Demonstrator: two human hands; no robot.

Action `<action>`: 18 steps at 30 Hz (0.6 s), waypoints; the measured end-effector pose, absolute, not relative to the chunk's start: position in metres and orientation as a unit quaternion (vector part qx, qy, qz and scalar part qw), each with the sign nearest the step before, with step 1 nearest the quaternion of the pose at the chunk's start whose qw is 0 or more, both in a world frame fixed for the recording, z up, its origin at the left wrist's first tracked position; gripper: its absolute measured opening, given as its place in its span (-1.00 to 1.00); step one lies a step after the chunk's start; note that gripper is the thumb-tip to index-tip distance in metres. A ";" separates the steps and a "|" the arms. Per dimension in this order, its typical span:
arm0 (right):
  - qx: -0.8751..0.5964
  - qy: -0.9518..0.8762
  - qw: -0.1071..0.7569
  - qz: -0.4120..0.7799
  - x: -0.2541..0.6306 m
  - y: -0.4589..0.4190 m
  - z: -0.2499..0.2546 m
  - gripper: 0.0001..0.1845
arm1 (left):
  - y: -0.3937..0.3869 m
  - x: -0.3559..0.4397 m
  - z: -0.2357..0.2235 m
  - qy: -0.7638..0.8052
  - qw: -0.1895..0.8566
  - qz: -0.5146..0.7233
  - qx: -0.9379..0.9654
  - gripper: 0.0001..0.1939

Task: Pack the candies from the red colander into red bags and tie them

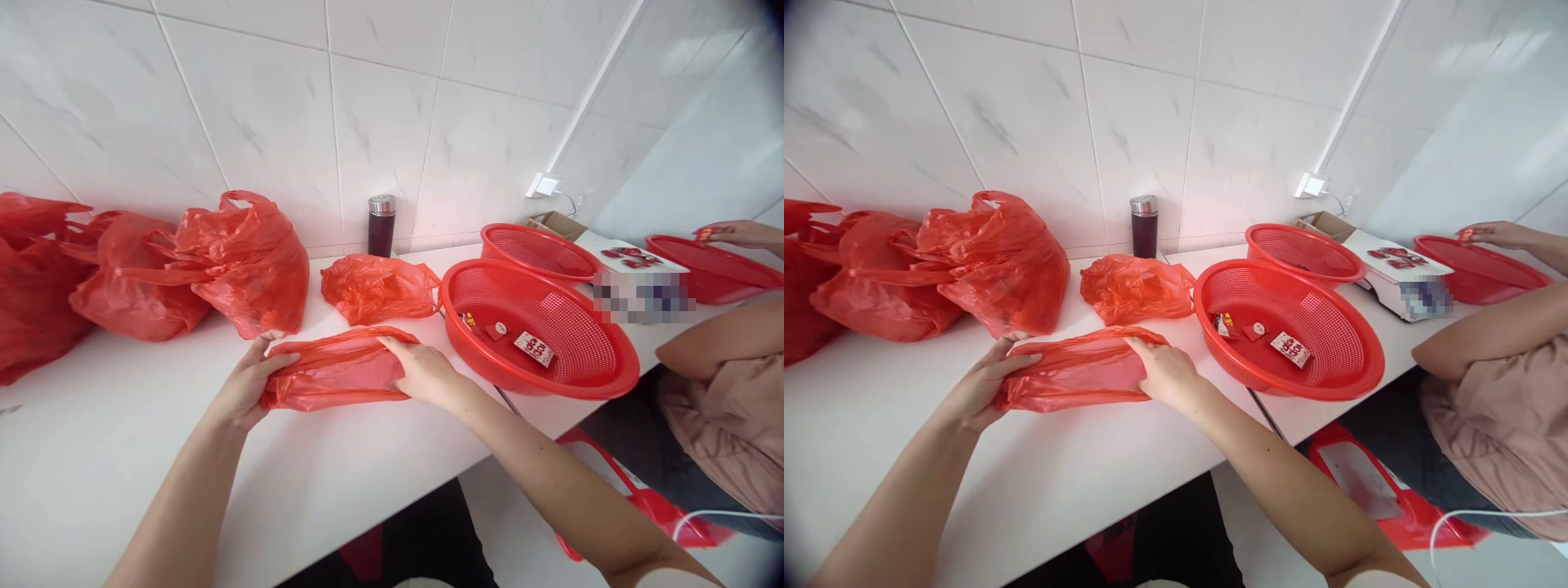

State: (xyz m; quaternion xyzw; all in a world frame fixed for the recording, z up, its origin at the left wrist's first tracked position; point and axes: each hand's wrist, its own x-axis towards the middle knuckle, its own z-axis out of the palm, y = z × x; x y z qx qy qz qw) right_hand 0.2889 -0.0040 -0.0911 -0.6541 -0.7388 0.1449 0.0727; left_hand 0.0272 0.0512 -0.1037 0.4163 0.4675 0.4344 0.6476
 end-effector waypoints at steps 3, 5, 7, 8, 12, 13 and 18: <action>-0.674 -0.721 0.058 0.152 0.296 -0.003 -0.086 -0.06 | 0.047 0.022 -0.102 0.483 0.583 0.323 0.568 -0.80; -0.687 -0.710 0.048 0.149 0.302 -0.001 -0.087 -0.04 | 0.042 0.029 -0.109 0.509 0.466 0.237 0.683 -0.89; -0.689 -0.709 0.030 0.150 0.307 0.000 -0.090 -0.03 | 0.040 0.039 -0.119 0.537 0.331 0.199 0.750 -0.71; -0.685 -0.711 0.018 0.154 0.309 0.000 -0.092 -0.03 | 0.039 0.042 -0.124 0.548 0.267 0.199 0.767 -0.61; -0.666 -0.720 0.026 0.193 0.314 -0.011 -0.090 -0.02 | 0.043 0.043 -0.132 0.555 0.179 0.202 0.787 -0.35; -0.660 -0.722 0.047 0.203 0.314 -0.018 -0.086 -0.03 | 0.044 0.040 -0.130 0.545 0.201 0.198 0.789 -0.34; -0.616 -0.703 0.229 0.273 0.322 -0.065 -0.049 -0.36 | 0.045 0.025 -0.104 0.485 0.346 0.185 0.781 -0.44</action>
